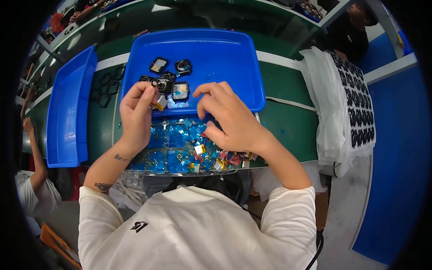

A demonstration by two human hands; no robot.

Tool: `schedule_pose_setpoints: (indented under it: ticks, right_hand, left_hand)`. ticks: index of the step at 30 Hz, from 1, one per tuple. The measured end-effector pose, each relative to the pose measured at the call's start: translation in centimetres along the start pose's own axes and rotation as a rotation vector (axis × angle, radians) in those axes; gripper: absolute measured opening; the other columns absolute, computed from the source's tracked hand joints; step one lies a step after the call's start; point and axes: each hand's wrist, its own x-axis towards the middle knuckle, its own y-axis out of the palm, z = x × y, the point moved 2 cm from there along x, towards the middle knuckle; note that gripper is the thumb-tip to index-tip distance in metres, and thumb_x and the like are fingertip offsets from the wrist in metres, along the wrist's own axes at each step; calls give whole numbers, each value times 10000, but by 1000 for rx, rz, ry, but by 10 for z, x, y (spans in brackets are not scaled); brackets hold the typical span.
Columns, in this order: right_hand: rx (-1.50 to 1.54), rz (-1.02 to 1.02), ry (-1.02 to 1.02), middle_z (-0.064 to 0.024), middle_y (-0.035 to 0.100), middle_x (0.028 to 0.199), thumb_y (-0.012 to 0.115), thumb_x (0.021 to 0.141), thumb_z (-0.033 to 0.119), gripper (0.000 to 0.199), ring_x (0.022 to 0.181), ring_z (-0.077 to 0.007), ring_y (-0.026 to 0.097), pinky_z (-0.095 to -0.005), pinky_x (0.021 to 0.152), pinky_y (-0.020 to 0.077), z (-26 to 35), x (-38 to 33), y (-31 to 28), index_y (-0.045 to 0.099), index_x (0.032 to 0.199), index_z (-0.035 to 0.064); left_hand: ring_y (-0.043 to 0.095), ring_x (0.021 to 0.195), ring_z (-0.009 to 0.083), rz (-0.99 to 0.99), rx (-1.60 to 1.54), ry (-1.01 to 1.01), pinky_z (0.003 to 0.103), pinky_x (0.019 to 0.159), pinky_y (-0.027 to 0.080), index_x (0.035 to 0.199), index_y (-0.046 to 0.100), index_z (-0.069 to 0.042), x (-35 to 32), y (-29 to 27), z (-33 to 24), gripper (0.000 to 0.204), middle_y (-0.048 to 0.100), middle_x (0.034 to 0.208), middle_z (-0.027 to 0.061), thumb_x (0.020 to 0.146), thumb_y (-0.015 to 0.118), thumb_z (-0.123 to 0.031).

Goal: The recorder is assembling and inspecting small electronic components, primarily smartwatch mainboards and batteries, at a factory workbench.

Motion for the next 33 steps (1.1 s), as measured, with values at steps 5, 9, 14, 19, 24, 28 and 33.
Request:
schedule_pose_setpoints:
  ticks: [5,9,14,19,24,28,33]
  right_hand:
    - [-244,176,104,-101,606,901,552,771,36,173,819,-289,557,-376,693,461,-27,30,5,579,942,46]
    - [-302,117,66,-104,617,885,542,842,59,81,841,-271,589,-359,735,470,-41,56,27,617,855,32]
    - [-335,242,100,-96,633,886,680,779,165,195,807,-245,599,-340,724,478,-40,62,33,643,889,9]
    - [227,268,434,-42,638,816,691,792,130,158,695,-123,590,-252,637,464,-47,53,18,641,890,15]
    - [425,-72,492,-11,632,786,682,802,57,254,686,-53,571,-199,602,455,-53,37,-4,633,1046,10]
    - [534,-106,579,-56,647,841,651,823,31,269,673,-85,613,-194,587,476,-51,29,-4,612,1087,-7]
    - [521,-254,490,-81,647,832,658,807,-6,174,681,-106,653,-195,588,525,-30,20,11,609,972,-27]
  left_hand:
    - [532,792,59,5,-38,-6,213,726,427,957,601,-17,-1,-1,-3,151,604,876,13,912,602,-161]
    - [527,774,58,18,-28,15,216,714,430,954,600,-19,-1,3,-2,142,598,857,7,911,603,-154]
    - [522,758,55,19,-23,20,210,696,432,945,605,-23,1,3,-2,134,590,822,-6,909,608,-152]
    - [521,789,57,53,2,57,205,709,425,929,609,-14,0,3,-2,105,570,884,11,897,609,-114]
    - [522,831,77,82,132,173,213,731,423,885,617,-2,0,5,-4,79,537,981,50,871,623,-80]
    - [523,848,92,136,228,214,227,738,425,852,628,-7,-2,7,-3,70,542,1001,64,844,649,-73]
    - [533,847,96,160,338,187,236,736,433,811,645,-20,-4,10,-5,50,554,1041,73,810,667,-65]
